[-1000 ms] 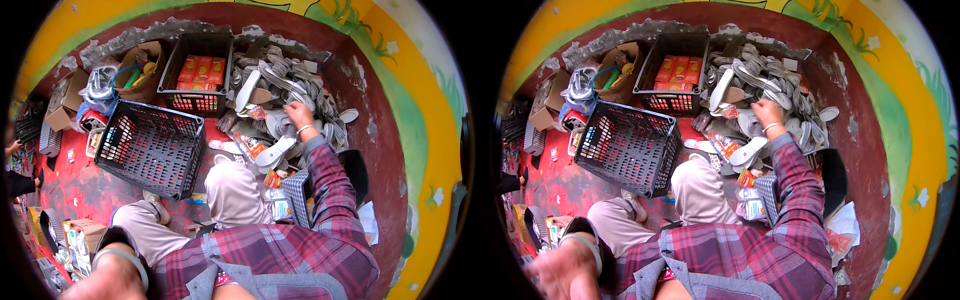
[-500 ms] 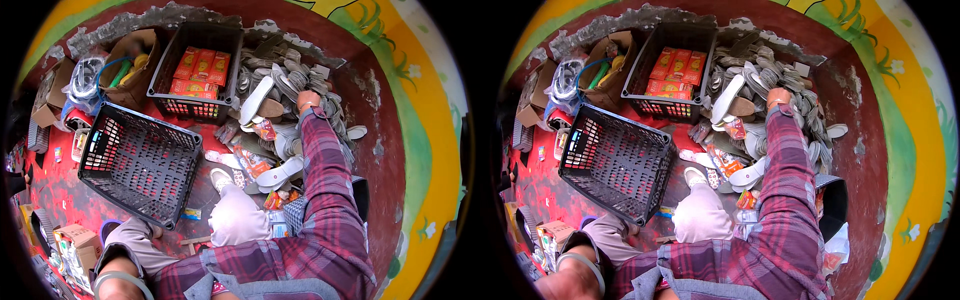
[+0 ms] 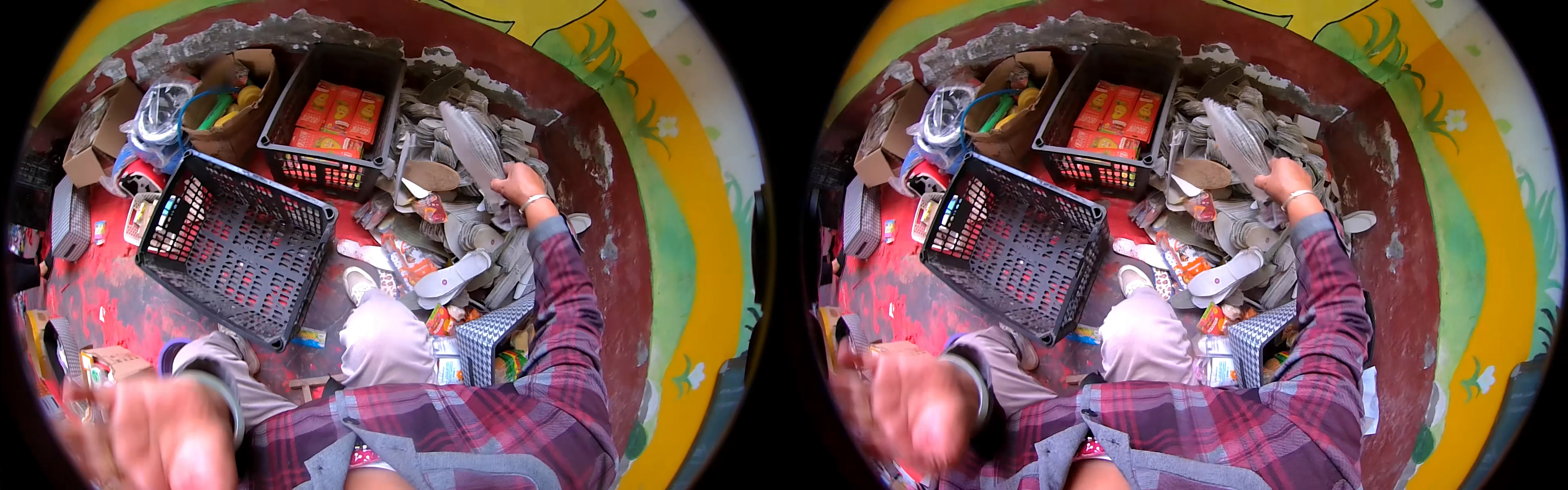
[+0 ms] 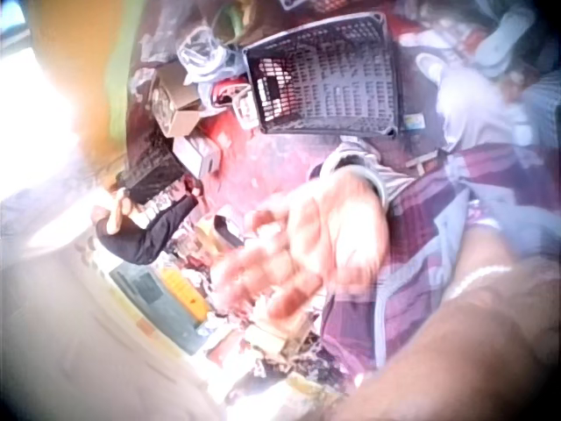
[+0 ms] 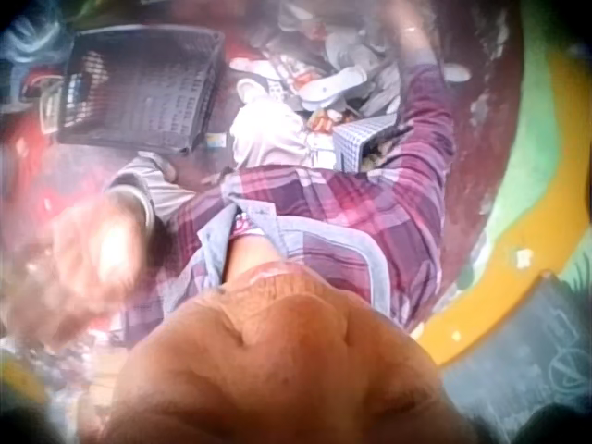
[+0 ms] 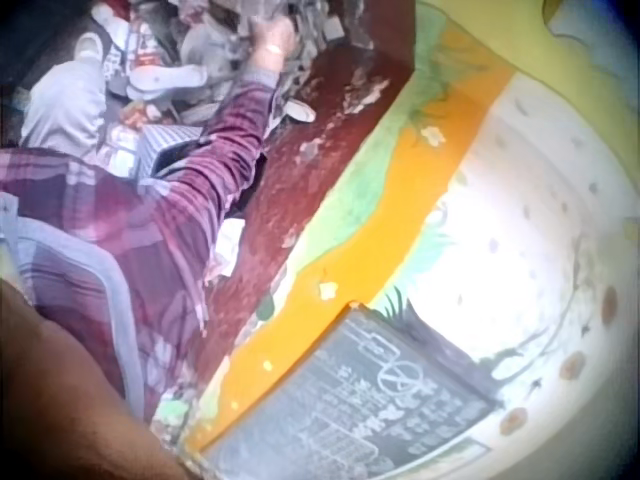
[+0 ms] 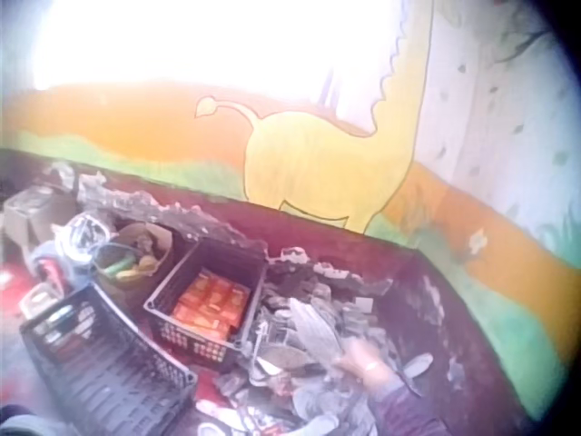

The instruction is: The person picks up shoe insoles from the floor and a crate, stacks them by hand, and turns them over to inspect both sides before placing them into a crate.

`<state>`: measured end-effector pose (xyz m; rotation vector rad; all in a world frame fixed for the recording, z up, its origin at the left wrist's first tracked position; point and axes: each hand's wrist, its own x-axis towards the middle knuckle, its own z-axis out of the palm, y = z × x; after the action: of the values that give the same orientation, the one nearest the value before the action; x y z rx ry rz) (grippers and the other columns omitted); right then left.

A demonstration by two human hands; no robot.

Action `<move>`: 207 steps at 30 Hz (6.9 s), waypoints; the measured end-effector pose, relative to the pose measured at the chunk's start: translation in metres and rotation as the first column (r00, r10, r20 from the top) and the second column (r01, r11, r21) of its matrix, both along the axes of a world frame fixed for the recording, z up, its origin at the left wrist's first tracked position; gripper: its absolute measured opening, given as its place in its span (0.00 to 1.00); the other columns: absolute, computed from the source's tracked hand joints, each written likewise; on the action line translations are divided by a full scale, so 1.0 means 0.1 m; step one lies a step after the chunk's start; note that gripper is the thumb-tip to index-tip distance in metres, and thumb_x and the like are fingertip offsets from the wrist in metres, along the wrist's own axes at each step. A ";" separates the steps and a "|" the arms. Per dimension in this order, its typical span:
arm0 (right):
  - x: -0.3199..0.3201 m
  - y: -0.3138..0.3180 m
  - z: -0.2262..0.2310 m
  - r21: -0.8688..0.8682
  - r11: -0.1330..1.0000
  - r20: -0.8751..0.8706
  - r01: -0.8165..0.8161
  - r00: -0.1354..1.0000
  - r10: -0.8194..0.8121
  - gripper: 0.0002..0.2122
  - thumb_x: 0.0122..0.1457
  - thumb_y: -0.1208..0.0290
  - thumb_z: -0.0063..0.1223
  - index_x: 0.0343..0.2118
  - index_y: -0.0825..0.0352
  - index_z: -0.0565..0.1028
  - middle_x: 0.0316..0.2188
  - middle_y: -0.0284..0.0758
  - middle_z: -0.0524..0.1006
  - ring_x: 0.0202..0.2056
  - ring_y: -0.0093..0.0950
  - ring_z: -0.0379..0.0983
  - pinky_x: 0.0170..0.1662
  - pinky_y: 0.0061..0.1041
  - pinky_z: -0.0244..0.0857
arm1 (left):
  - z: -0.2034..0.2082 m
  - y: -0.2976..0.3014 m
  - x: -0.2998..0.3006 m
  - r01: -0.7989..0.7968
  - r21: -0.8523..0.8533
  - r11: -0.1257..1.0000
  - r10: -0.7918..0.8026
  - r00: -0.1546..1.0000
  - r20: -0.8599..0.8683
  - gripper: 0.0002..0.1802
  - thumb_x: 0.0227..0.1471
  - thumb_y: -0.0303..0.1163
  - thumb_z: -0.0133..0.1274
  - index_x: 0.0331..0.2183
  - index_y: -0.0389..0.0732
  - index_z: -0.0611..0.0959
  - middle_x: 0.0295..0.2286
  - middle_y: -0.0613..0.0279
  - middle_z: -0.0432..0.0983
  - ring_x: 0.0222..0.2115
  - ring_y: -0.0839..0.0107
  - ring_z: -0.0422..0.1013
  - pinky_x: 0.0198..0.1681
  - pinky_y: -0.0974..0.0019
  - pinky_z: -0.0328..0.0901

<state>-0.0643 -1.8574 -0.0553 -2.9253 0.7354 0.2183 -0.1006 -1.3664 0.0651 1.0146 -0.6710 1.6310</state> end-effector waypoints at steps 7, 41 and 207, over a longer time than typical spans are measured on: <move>-0.41 0.78 -0.03 0.997 -0.017 0.071 -0.071 0.997 -0.019 0.18 0.49 0.65 0.59 0.38 0.75 0.74 0.34 0.36 0.77 0.35 0.25 0.74 0.42 0.23 0.66 | -0.85 -0.09 0.27 0.712 -0.366 0.599 -0.484 -0.041 -0.874 0.22 0.57 0.40 0.42 0.48 0.34 0.71 0.48 0.54 0.68 0.50 0.66 0.64 0.55 0.64 0.56; -0.09 3.90 -0.02 0.935 0.007 0.307 -0.354 0.820 0.484 0.25 0.53 0.66 0.59 0.50 0.74 0.66 0.30 0.39 0.76 0.32 0.23 0.72 0.35 0.21 0.66 | -1.37 1.00 0.23 0.232 -0.968 0.096 -0.884 -0.427 -0.190 0.41 0.51 0.63 0.40 0.54 0.39 0.63 0.43 0.46 0.70 0.42 0.57 0.70 0.47 0.56 0.67; 0.81 3.40 -0.40 0.504 0.448 0.852 -0.739 0.510 -0.117 0.10 0.51 0.84 0.49 0.36 0.67 0.76 0.35 0.35 0.75 0.36 0.24 0.72 0.41 0.21 0.66 | -1.56 0.83 0.12 0.357 -0.925 0.130 -0.588 -0.724 -0.362 0.24 0.47 0.30 0.57 0.47 0.35 0.71 0.35 0.53 0.75 0.30 0.71 0.74 0.34 0.71 0.70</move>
<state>0.0167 -1.5171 -0.0952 -1.7531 -0.2130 -0.5794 -0.0889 -1.2833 -0.0906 0.7848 0.0575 -0.7400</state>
